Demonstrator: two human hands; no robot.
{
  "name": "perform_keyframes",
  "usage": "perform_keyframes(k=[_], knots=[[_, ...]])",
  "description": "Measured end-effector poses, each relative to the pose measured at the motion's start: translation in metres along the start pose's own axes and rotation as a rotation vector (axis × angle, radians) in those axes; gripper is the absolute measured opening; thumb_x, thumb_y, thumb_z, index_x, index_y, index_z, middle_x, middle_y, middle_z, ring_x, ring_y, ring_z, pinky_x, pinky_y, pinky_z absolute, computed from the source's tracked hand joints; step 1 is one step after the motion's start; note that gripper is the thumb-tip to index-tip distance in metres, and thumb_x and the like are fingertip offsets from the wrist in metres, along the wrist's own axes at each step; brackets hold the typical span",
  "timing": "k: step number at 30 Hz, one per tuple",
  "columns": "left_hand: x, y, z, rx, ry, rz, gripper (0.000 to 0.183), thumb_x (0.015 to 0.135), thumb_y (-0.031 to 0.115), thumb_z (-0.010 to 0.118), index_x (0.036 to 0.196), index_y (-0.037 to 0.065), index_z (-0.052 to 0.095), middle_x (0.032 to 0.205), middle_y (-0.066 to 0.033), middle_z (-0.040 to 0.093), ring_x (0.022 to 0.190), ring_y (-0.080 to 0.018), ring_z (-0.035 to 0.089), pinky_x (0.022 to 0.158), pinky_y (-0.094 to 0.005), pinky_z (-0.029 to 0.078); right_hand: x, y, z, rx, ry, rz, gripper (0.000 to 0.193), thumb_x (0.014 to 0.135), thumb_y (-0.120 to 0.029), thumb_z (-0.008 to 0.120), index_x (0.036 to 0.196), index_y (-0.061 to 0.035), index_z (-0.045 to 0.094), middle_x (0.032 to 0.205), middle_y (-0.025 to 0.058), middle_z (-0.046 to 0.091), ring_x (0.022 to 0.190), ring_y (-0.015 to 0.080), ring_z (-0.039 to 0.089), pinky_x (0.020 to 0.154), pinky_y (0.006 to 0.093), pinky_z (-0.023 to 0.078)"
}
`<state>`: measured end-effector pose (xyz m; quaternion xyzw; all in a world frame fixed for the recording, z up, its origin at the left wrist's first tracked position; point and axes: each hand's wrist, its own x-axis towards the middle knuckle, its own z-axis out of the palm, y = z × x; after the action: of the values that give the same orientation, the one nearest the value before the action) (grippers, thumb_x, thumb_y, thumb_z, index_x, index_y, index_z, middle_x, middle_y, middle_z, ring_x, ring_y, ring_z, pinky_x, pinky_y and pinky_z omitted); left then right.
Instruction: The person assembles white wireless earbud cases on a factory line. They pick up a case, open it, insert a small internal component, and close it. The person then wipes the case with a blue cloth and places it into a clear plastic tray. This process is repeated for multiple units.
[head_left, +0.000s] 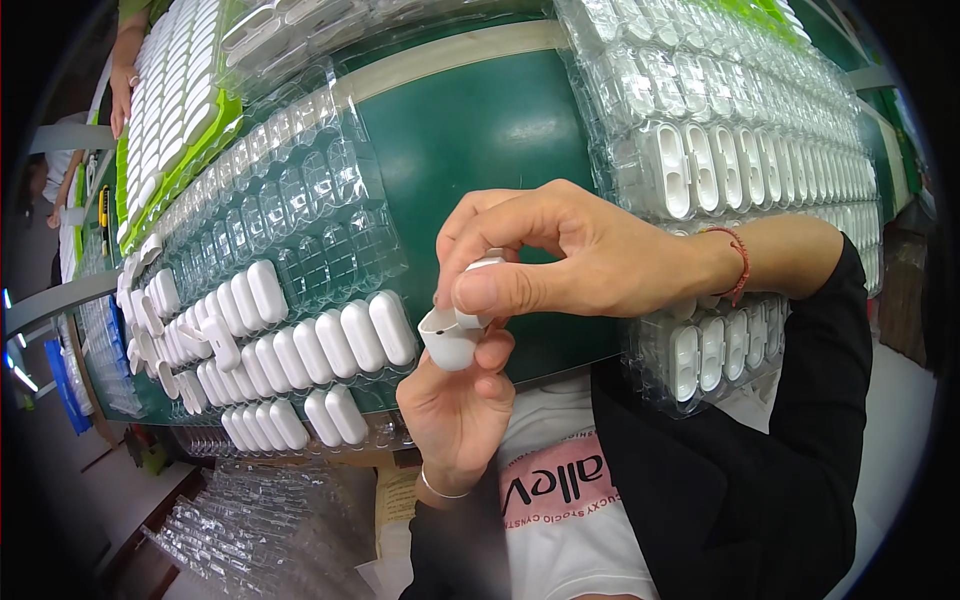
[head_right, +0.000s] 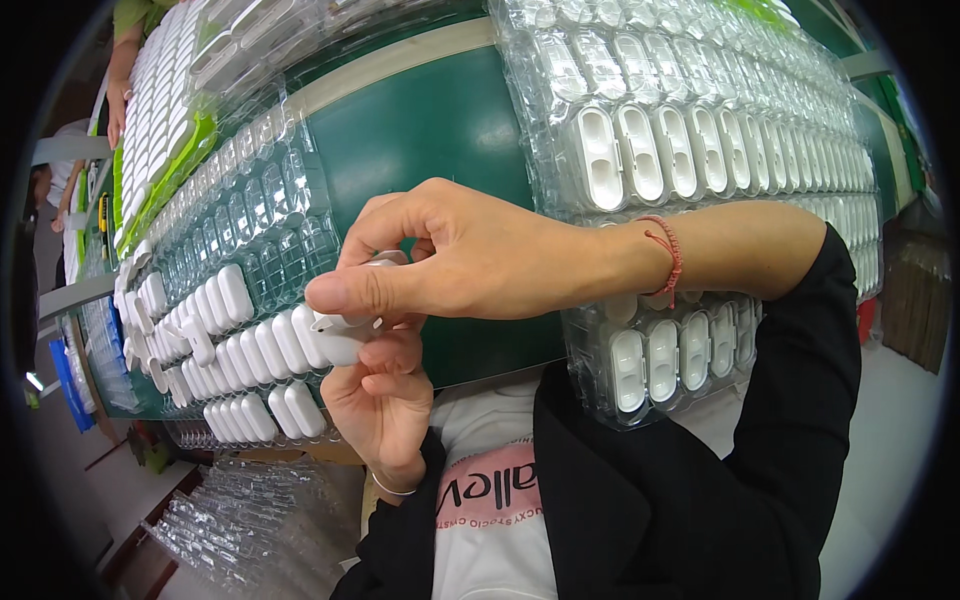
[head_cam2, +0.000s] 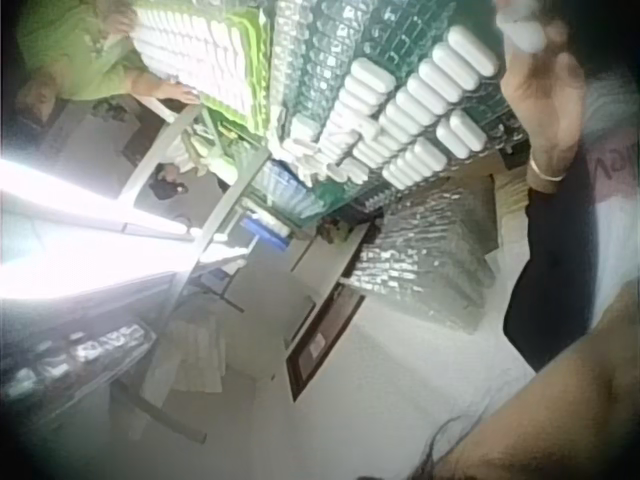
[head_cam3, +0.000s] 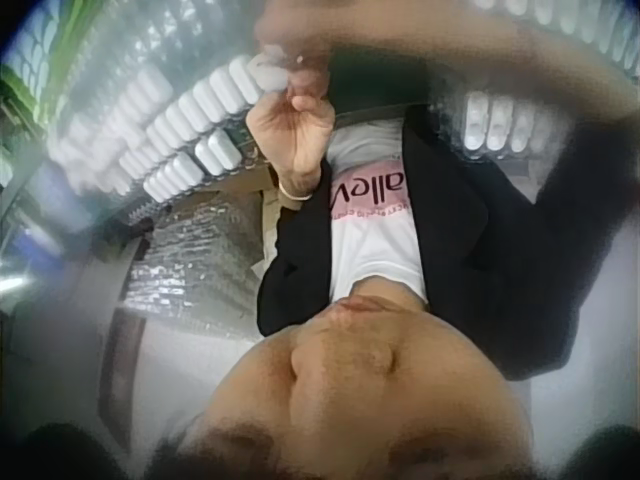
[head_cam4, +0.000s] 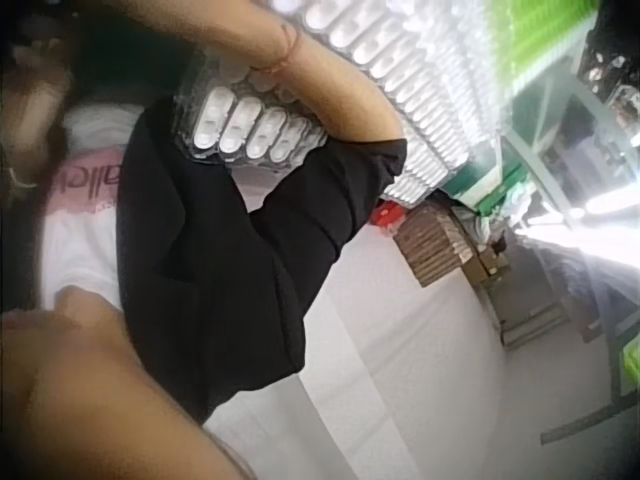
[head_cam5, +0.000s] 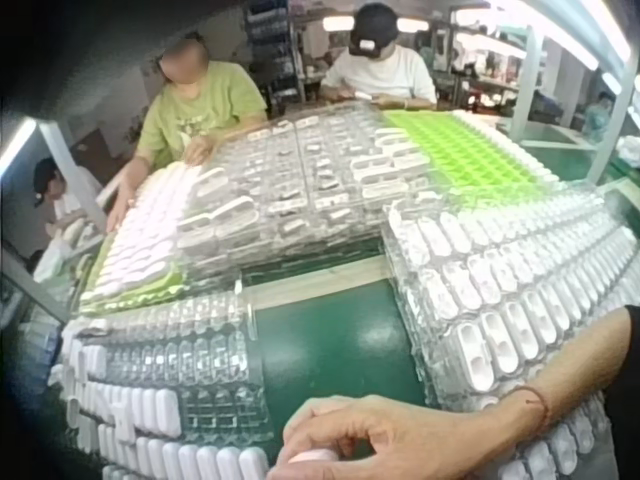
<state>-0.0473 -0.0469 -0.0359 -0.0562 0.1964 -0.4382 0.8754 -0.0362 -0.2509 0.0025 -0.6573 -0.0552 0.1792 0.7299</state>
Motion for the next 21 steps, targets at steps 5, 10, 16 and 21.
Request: perform_keyframes(k=[5, 10, 16, 21], knots=[[-0.001, 0.000, -0.003, 0.060, 0.013, -0.015, 0.040, 0.096, 0.016, 0.046, 0.132, -0.002, 0.042, 0.121, -0.0178, 0.048, 0.090, -0.0211, 0.056, 0.069, -0.0295, 0.058, 0.001, 0.001, 0.000, 0.033, -0.024, 0.007, 0.023, 0.092, -0.026, 0.064, 0.092, -0.0036, 0.070, 0.101, 0.0061, 0.058, 0.086, 0.0103, 0.053, 0.077, 0.0259, 0.045], [0.000, -0.004, -0.001, 0.049, -0.014, -0.023, 0.040, 0.097, 0.016, 0.045, 0.131, -0.004, 0.041, 0.120, -0.0196, 0.047, 0.088, -0.0218, 0.057, 0.070, -0.0309, 0.059, -0.001, -0.003, 0.002, 0.169, -0.025, 0.096, 0.026, 0.094, -0.024, 0.061, 0.089, 0.0001, 0.068, 0.104, 0.0087, 0.055, 0.085, 0.0102, 0.057, 0.072, 0.0234, 0.053], [0.001, -0.007, -0.001, 0.038, -0.022, -0.008, 0.040, 0.096, 0.014, 0.047, 0.130, -0.005, 0.040, 0.119, -0.0184, 0.046, 0.093, -0.0218, 0.057, 0.077, -0.0316, 0.059, -0.001, -0.003, 0.001, 0.181, -0.037, 0.108, 0.028, 0.095, -0.026, 0.059, 0.089, 0.0007, 0.067, 0.102, 0.0090, 0.056, 0.086, 0.0109, 0.057, 0.072, 0.0239, 0.053], [0.001, -0.011, -0.005, 0.106, -0.027, 0.021, 0.043, 0.094, 0.011, 0.052, 0.131, -0.004, 0.038, 0.122, -0.0160, 0.045, 0.097, -0.0210, 0.057, 0.082, -0.0316, 0.059, 0.001, -0.003, 0.002, 0.173, -0.046, 0.059, 0.038, 0.097, -0.035, 0.055, 0.089, 0.0004, 0.067, 0.092, 0.0050, 0.060, 0.083, 0.0094, 0.056, 0.072, 0.0244, 0.051]])
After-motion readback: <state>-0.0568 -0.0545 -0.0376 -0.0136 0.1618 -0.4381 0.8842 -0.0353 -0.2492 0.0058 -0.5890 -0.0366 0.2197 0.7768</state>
